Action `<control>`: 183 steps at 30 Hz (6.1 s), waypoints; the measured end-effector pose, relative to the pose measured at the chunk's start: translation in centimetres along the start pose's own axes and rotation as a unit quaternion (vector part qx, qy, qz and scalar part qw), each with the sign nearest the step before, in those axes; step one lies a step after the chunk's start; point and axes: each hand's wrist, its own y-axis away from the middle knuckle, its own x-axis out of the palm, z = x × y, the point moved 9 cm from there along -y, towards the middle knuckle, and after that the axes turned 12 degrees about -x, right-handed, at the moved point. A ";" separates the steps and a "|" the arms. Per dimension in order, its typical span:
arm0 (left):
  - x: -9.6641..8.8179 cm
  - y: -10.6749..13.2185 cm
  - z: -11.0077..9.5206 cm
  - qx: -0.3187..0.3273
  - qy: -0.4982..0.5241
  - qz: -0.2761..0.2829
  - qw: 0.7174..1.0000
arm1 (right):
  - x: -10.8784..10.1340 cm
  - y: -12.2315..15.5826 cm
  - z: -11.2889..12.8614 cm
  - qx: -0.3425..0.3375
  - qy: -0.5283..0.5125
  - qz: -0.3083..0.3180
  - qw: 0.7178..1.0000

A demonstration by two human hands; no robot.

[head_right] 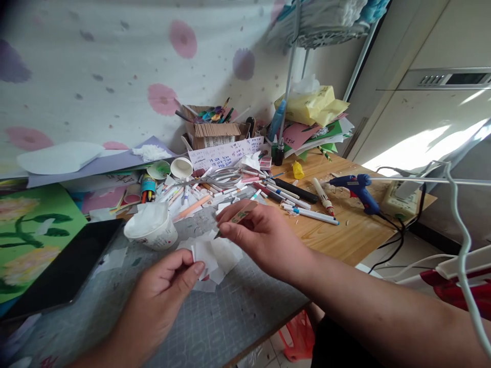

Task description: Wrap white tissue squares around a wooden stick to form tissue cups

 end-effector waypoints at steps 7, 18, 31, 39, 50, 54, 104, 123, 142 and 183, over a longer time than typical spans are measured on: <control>-0.2 0.6 -1.6 0.099 -0.153 -0.049 0.982 | 2.9 -0.4 0.5 0.056 -0.118 0.056 0.990; 0.0 1.1 -2.9 0.152 -0.194 -0.060 0.967 | 3.4 -0.1 -0.1 0.036 0.022 0.125 0.991; 0.2 0.6 -1.1 0.053 -0.067 0.018 0.996 | 2.7 0.4 0.9 0.017 0.046 0.139 0.989; 0.1 0.2 -0.1 -0.013 -0.012 0.025 1.000 | 1.1 1.0 -0.8 0.079 -0.021 0.100 0.992; -1.6 -0.1 0.6 -0.014 0.027 -0.034 0.999 | -0.1 0.6 -4.6 0.119 0.066 0.104 0.985; -2.3 -0.2 0.7 -0.008 0.044 -0.058 0.997 | 0.7 0.2 -5.3 0.090 0.096 0.116 0.984; 2.0 0.3 1.2 -0.073 0.266 0.171 0.946 | 2.9 1.5 -1.6 0.077 -0.312 0.004 0.947; 2.2 0.6 0.5 -0.097 0.341 0.192 0.915 | 2.8 0.6 1.2 -0.029 -0.256 0.088 0.962; 2.3 0.6 0.9 -0.108 0.343 0.194 0.913 | 2.7 0.8 1.8 -0.044 -0.221 0.102 0.969; 2.1 0.6 0.9 -0.120 0.338 0.184 0.915 | 2.9 0.7 1.7 -0.038 -0.225 0.108 0.968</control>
